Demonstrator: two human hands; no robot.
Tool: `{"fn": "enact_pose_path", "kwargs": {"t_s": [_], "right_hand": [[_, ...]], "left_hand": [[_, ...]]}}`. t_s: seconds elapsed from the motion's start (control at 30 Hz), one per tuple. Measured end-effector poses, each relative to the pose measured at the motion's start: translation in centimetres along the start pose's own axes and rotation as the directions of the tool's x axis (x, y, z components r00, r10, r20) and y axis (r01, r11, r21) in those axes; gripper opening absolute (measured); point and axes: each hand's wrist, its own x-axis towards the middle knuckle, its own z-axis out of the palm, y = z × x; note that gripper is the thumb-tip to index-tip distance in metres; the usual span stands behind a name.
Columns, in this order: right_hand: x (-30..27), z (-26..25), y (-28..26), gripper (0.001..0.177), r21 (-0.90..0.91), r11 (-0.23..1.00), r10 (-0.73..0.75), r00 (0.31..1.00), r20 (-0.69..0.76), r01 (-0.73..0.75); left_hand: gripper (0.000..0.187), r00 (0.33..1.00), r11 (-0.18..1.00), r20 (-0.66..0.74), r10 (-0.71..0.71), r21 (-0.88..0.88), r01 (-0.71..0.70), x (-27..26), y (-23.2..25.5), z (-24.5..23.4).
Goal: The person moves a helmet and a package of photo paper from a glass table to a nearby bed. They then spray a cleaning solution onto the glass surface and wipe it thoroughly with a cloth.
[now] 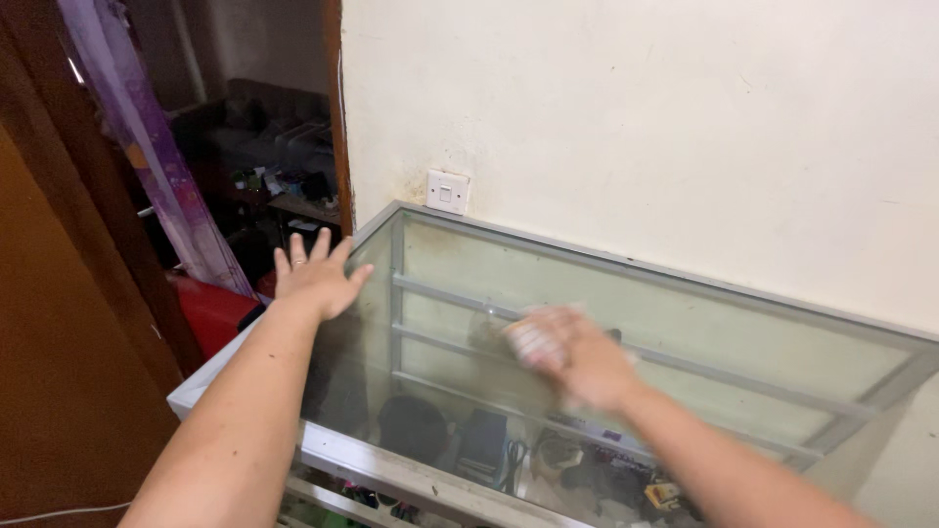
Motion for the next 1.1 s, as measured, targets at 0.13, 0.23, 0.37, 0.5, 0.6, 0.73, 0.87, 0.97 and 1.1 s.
{"fn": "enact_pose_path", "kwargs": {"t_s": [0.13,0.23,0.37,0.5,0.6,0.73,0.87,0.97,1.1], "right_hand": [[-6.8,-1.2,-3.7,0.063,0.036,0.849,-0.519,0.845,-0.126,0.527],[-7.4,-2.8,-0.9,0.067,-0.032,0.815,-0.577,0.804,-0.145,0.579],[-3.4,-3.0,6.7,0.062,0.139,0.990,0.041,0.999,-0.014,-0.039],[4.1,-1.6,12.3,0.073,-0.126,0.962,0.219,0.961,-0.171,-0.242],[10.0,-0.3,10.9,0.069,-0.208,0.903,0.320,0.912,-0.256,-0.375],[15.9,0.8,1.3,0.059,-0.555,0.816,0.167,0.985,-0.044,-0.163],[21.3,4.0,-13.2,0.072,-0.024,0.907,0.414,0.900,-0.135,-0.421],[25.4,7.9,-22.6,0.048,0.067,0.967,0.255,0.944,-0.209,-0.247],[30.6,11.8,-27.0,0.036,0.278,0.869,-0.326,0.896,-0.301,0.409]], "left_hand": [[0.085,0.997,0.997,0.016,-0.070,-0.039,0.071,0.0,-0.8,0.8],[0.090,0.993,0.994,0.076,-0.087,-0.055,0.091,-0.1,-0.8,0.7],[0.091,0.991,0.990,0.098,-0.089,-0.102,0.099,-0.2,-0.6,0.8],[0.084,0.993,0.974,0.047,-0.113,-0.194,0.120,0.2,-0.7,1.1],[0.077,0.981,0.941,-0.108,-0.162,-0.318,0.121,0.7,-1.0,1.6],[0.070,0.896,0.915,-0.371,-0.245,-0.393,0.087,1.5,-1.4,1.4],[0.063,0.735,0.891,-0.593,-0.328,-0.452,0.033,1.5,-2.3,1.0],[0.055,0.618,0.894,-0.705,-0.348,-0.448,-0.008,1.2,-2.8,0.8],[0.048,0.485,0.891,-0.800,-0.354,-0.445,-0.084,0.7,-3.4,0.3]]}}
